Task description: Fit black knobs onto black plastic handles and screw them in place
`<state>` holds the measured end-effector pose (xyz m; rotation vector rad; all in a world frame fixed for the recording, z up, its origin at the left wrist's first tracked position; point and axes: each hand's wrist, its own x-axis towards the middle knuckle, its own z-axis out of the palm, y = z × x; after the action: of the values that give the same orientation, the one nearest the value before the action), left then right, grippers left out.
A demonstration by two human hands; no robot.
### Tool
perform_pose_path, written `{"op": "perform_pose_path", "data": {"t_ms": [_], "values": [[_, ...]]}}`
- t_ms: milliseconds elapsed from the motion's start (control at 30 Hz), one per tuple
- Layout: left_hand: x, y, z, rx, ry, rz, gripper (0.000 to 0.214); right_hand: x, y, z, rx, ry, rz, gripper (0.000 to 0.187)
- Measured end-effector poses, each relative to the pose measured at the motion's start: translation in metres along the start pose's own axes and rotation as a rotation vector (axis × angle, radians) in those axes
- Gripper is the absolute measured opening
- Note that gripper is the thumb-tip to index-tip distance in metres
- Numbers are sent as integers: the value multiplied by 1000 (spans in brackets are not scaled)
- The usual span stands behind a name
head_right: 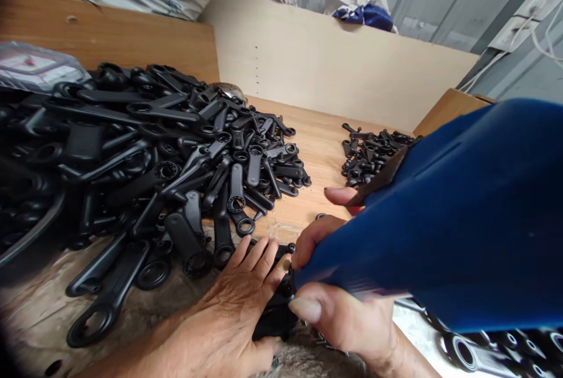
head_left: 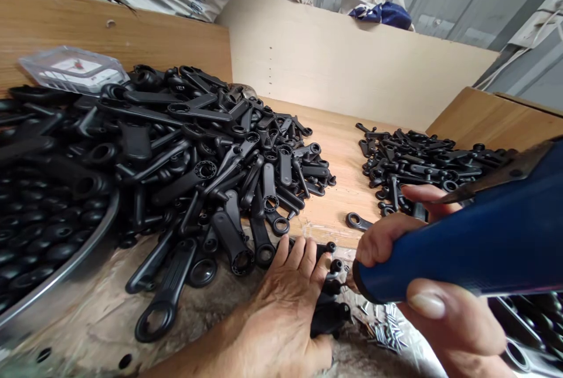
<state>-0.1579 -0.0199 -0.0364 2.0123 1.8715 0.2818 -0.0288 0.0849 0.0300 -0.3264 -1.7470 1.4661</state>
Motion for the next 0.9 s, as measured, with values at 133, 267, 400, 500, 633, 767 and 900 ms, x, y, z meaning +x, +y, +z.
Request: {"op": "perform_pose_path", "data": {"t_ms": [133,267,400,500,633,767,900], "values": [[1,-2,-1,31,3,20,83,-8,-4,9,-39,-19,-39,62],[2,-1,-2,58,13,28,83,-15,-5,13,9,40,-48,67],[3,4,-3,85,-7,-22,82,-7,-8,3,163,112,-33,68],[3,9,-7,100,-100,-82,82,-1,-13,-5,313,160,-12,67],[3,11,-12,80,-135,-90,80,-2,-16,-10,363,97,30,68],[2,11,-11,71,-103,-87,77,-5,-15,-11,355,46,20,67],[2,9,-8,79,-100,-80,75,-4,-14,-12,357,45,36,66]]}}
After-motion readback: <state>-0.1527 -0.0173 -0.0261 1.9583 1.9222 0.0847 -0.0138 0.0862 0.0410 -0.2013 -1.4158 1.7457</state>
